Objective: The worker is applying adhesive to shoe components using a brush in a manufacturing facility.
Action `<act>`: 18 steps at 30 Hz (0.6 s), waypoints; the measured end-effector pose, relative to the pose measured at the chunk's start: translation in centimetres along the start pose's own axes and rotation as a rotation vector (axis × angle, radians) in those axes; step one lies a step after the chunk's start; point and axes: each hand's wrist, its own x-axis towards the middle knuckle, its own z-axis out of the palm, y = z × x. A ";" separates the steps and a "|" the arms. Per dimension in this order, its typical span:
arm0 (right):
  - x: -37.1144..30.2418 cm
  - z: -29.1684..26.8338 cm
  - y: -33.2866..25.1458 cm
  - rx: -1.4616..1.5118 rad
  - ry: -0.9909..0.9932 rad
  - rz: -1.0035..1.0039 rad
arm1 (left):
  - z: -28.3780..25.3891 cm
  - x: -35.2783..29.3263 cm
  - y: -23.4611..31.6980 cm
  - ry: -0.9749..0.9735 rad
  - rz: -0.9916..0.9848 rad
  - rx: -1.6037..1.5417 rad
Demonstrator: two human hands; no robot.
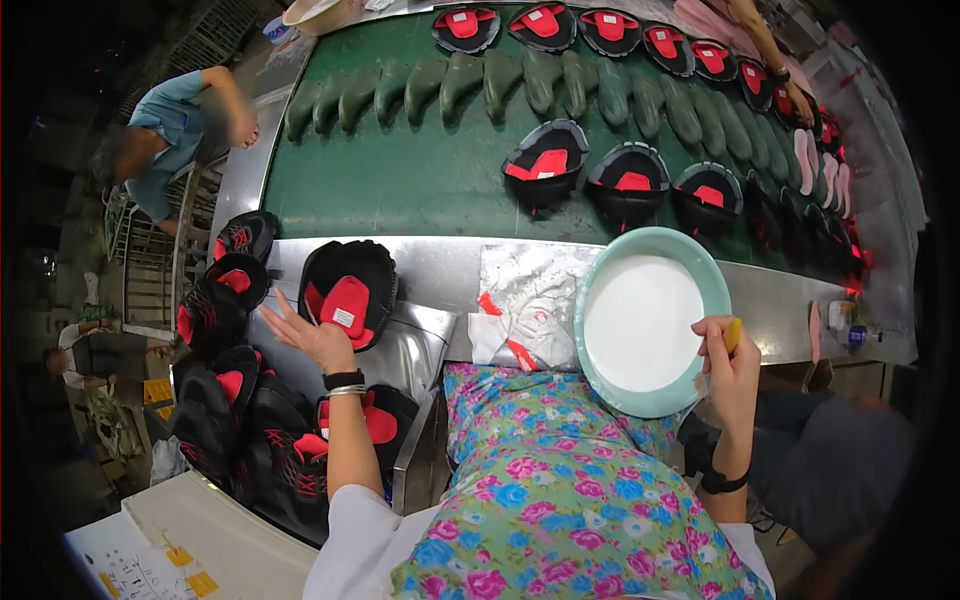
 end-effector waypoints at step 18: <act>-1.0 7.0 -4.0 -0.404 -0.169 -0.683 | -6.9 -1.4 23.9 -1.129 -0.860 -1.652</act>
